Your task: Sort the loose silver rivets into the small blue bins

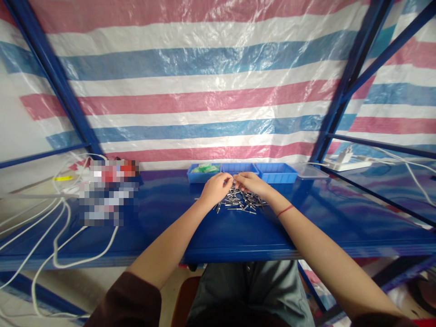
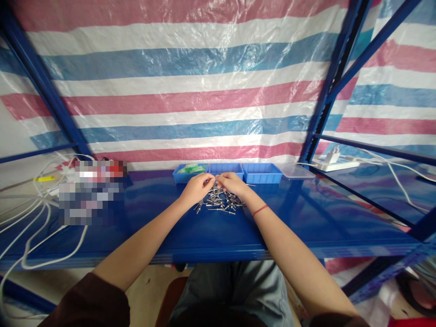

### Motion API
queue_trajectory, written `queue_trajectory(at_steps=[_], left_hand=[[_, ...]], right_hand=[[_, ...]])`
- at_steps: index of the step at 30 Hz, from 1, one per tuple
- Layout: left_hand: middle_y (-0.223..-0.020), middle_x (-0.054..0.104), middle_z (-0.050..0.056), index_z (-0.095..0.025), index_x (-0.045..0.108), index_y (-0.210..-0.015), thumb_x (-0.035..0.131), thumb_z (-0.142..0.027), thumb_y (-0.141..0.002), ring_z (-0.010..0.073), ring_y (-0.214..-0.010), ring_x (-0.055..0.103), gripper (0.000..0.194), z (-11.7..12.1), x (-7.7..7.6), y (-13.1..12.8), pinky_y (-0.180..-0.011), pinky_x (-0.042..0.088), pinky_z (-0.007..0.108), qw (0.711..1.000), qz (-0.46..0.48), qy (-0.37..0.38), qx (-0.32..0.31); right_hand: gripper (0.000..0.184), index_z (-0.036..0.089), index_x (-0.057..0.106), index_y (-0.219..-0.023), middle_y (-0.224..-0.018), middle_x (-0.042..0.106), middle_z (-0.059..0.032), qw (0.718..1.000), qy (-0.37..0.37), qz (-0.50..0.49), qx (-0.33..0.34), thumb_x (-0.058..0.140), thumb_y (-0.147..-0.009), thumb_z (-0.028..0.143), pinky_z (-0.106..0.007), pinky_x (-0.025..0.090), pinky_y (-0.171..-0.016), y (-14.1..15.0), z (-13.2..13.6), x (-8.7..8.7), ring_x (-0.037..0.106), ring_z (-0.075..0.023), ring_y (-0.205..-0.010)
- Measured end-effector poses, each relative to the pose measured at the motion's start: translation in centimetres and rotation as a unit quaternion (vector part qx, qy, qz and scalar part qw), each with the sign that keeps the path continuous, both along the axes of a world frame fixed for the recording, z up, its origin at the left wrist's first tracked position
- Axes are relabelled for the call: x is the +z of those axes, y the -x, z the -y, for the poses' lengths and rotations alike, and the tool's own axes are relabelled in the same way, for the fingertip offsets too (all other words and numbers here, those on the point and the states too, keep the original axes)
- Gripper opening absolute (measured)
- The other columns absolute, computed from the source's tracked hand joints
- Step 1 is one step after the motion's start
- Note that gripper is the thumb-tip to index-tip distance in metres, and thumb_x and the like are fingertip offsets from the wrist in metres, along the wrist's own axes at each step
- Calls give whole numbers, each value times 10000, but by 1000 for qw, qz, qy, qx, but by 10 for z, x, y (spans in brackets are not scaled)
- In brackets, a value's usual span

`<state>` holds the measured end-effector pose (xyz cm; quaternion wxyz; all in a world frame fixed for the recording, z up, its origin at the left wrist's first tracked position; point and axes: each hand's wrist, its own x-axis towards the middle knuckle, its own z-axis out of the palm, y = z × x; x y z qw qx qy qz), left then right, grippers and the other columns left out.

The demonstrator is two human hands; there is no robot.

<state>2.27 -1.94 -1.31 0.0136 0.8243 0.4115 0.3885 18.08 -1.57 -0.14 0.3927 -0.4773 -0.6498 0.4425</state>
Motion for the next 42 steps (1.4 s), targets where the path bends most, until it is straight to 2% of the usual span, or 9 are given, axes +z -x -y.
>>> queue_trajectory(at_steps=[6, 12, 21, 27, 31, 35, 42], left_hand=[[-814, 676, 14, -180, 620, -842, 526, -280, -830, 131, -736, 622, 138, -6, -2, -3, -687, 470, 234, 985, 158, 56, -44], [-838, 677, 29, -171, 612, -871, 557, -254, -807, 132, -743, 631, 119, -5, -1, -5, -692, 480, 242, 974, 208, 72, -54], [-877, 674, 29, -169, 614, -883, 553, -242, -812, 125, -722, 616, 118, -6, 0, -4, -649, 459, 230, 970, 223, 80, -57], [-867, 674, 25, -173, 619, -883, 553, -241, -813, 127, -733, 617, 118, -7, 1, -3, -661, 468, 231, 972, 226, 59, -34], [-864, 675, 28, -171, 621, -877, 549, -231, -811, 129, -731, 617, 114, -9, 0, -2, -678, 478, 239, 971, 228, 59, -26], [-883, 673, 36, -167, 621, -866, 537, -221, -811, 136, -757, 618, 114, -12, -1, -1, -707, 486, 250, 971, 229, 64, -37], [-833, 642, 22, -166, 592, -878, 474, -249, -845, 124, -694, 613, 148, -16, -4, 0, -687, 500, 254, 968, 216, 111, -68]], right_hand=[[265, 156, 527, -651, -580, 543, 3, 995, 17, -91, 31, 544, -811, 367, -191, 207, -361, 1, 1, 2, 363, -51, -419], [275, 150, 536, -663, -610, 543, 3, 993, 21, -108, 42, 570, -794, 390, -179, 221, -364, 0, 3, 3, 387, -47, -441], [298, 151, 559, -670, -601, 549, -6, 996, 22, -88, 16, 585, -778, 428, -189, 238, -370, 1, 2, 3, 405, -56, -443], [313, 152, 554, -635, -571, 523, 14, 994, -20, -109, 14, 646, -709, 442, -191, 278, -399, 0, 3, 4, 412, -54, -457], [288, 158, 583, -725, -666, 579, 7, 990, -36, -138, 6, 715, -630, 396, -194, 336, -442, 1, 5, 7, 463, -64, -517], [318, 163, 591, -790, -663, 586, 15, 987, -51, -150, 4, 742, -588, 357, -206, 358, -468, 1, 5, 8, 479, -73, -533], [311, 163, 587, -820, -680, 595, 4, 988, -88, -126, 20, 711, -617, 364, -225, 382, -505, 1, 4, 7, 512, -93, -573]])
